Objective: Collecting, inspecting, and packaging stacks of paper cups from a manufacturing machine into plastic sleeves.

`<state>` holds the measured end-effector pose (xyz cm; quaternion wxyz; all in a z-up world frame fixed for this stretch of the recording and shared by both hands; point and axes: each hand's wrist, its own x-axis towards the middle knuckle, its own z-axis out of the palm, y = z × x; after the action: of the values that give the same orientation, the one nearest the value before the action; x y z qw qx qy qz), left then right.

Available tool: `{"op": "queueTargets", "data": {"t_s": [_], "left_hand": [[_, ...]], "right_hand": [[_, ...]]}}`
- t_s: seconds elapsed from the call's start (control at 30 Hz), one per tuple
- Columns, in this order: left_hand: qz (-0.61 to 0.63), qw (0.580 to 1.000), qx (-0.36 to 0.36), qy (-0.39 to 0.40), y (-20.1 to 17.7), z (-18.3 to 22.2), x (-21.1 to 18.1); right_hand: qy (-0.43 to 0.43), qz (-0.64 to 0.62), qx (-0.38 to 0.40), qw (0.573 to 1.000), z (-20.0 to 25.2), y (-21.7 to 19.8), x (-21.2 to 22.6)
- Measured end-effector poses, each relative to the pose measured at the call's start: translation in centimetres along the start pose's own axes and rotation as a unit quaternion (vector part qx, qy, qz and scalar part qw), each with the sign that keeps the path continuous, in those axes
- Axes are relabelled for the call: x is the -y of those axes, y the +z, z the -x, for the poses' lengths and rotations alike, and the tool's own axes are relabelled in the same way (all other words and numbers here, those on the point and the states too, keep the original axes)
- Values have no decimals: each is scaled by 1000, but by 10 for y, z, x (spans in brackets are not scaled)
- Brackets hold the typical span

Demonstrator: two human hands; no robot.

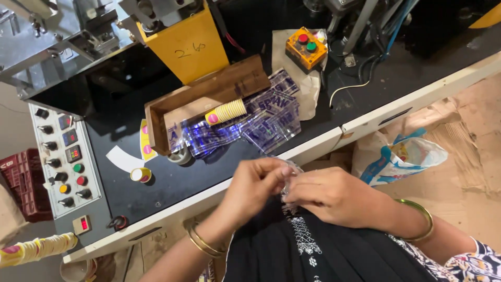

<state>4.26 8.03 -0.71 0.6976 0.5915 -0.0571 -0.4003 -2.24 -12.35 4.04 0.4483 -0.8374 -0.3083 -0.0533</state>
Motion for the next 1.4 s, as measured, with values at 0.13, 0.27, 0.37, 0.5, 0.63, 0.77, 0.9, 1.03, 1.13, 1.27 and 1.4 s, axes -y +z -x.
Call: {"op": "queueTargets", "data": {"t_s": [0.13,0.27,0.37,0.5,0.63,0.77,0.9,1.03,1.13,1.27,1.4], "left_hand": [[-250,958,-38,137,12,13,-7],[-424,833,-67,350,16,23,-11],[-525,773,-52,353,17,21,-20],[-517,757,-85,391,20,24,-31],[-440,743,-178,472,26,23,-36],[-370,787,-240,432,32,19,-38],[-418,760,-213,451,24,19,-31],[-462,765,-171,414,18,15,-21],[-434,802,-193,363,16,13,-11],[-390,864,-85,308,-1,13,3],[-311,924,-82,206,-2,13,-4]], "right_hand": [[55,-24,-57,997,-5,7,-4],[230,-140,-187,945,5,26,-25],[250,-245,-220,911,10,32,-43],[217,-233,-190,928,-13,10,-24],[156,-81,-177,968,-11,13,-22],[156,-28,-203,966,-3,22,-25],[173,-12,-215,961,-4,22,-20],[130,45,-212,968,-7,23,-15],[128,73,-190,971,-6,23,-16],[119,83,-162,976,-1,26,-22],[96,63,-170,979,-9,23,-27]]}}
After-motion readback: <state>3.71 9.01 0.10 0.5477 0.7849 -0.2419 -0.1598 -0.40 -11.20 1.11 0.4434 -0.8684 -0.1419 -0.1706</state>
